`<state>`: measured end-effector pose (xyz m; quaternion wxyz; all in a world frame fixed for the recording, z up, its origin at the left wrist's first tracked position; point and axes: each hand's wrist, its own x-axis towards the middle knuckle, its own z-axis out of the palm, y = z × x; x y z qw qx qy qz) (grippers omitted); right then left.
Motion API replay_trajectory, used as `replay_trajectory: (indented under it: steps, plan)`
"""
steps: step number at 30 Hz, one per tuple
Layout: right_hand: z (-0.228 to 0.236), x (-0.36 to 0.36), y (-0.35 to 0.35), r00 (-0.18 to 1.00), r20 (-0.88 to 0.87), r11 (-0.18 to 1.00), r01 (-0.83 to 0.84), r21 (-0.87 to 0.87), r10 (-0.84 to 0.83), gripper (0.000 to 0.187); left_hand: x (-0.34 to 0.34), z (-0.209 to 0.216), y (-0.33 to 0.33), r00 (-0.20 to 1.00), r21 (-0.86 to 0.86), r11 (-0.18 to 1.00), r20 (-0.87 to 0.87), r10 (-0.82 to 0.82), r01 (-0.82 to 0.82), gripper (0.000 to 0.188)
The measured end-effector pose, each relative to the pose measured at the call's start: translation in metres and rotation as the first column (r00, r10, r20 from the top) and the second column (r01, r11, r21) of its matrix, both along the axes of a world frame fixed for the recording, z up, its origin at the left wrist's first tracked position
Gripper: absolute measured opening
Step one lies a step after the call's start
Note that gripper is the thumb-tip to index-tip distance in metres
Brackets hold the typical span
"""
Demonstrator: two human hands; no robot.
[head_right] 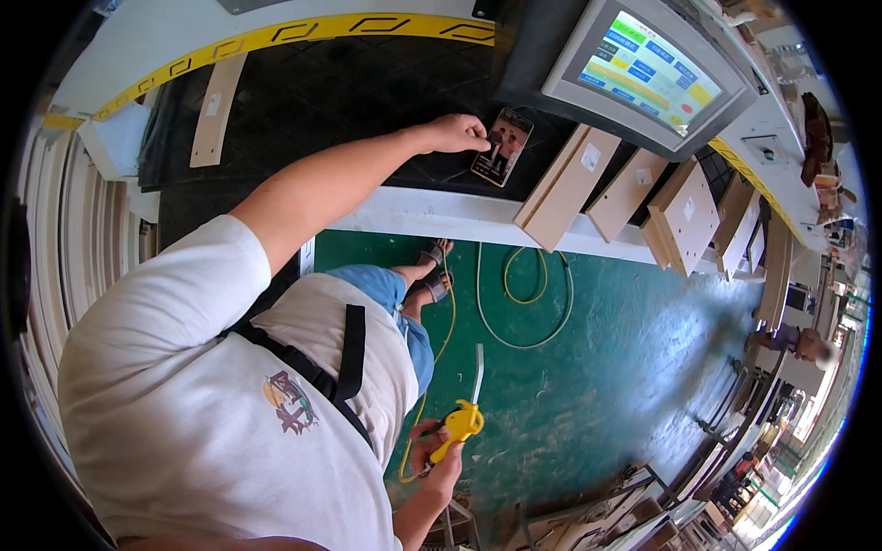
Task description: The person uses a yellow air gun to blow air onto the surface of rectangular wooden panels. They pick up each panel from a stack, direct the air stream along its length, and then place it back down. This process is repeated for multiple panels in a workshop setting.
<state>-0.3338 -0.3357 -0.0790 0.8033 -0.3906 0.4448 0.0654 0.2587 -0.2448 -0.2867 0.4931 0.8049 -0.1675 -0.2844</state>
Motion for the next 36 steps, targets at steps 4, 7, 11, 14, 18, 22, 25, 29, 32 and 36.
replay_trajectory:
  steps: [4,7,11,14,18,22,25,29,32,36]
  plan:
    - [0.015,0.012,-0.002,0.968,0.048,0.969,-0.246,-0.034,0.247,0.073,-0.036,0.032,0.042,0.929,-0.303,0.889,-0.252,0.272,-0.343,0.044]
    - [0.014,0.02,-0.004,0.946,-0.049,0.945,-0.323,-0.053,0.321,0.076,-0.086,0.054,0.118,0.871,-0.328,0.826,-0.349,0.344,-0.458,0.039]
    - [0.001,0.043,-0.018,0.816,-0.075,0.815,-0.577,-0.04,0.574,0.074,-0.135,0.07,0.203,0.904,-0.115,0.913,-0.233,0.359,-0.392,0.05]
    - [0.024,0.115,-0.01,0.8,0.017,0.797,-0.596,-0.096,0.6,0.067,-0.147,0.062,0.253,0.855,-0.312,0.802,-0.077,0.513,-0.51,0.036]
    - [0.017,0.145,-0.028,0.583,-0.002,0.582,-0.811,-0.059,0.813,0.067,-0.119,0.039,0.356,0.693,0.018,0.798,0.507,0.513,-0.603,0.053]
    - [0.034,0.199,0.007,0.766,0.145,0.768,-0.638,0.057,0.626,0.065,-0.076,0.017,0.473,0.504,0.381,0.376,0.802,0.322,-0.845,0.066]
    - [0.023,0.223,0.039,0.888,0.161,0.849,-0.46,0.261,0.431,0.071,-0.053,0.027,0.51,0.566,0.572,0.117,0.723,0.395,-0.812,0.076]
    - [-0.006,0.237,0.079,0.968,0.171,0.851,-0.244,0.466,0.184,0.069,-0.018,0.009,0.564,0.752,0.479,0.581,0.389,0.531,-0.658,0.087]
    - [-0.014,0.243,0.082,0.923,0.336,0.828,-0.333,0.45,0.189,0.071,-0.015,-0.018,0.582,0.673,0.493,0.506,0.689,0.269,-0.708,0.089]
    - [-0.011,0.252,0.083,0.89,0.35,0.818,-0.421,0.391,0.291,0.067,-0.026,-0.015,0.55,0.667,0.491,0.494,0.689,0.283,-0.717,0.088]
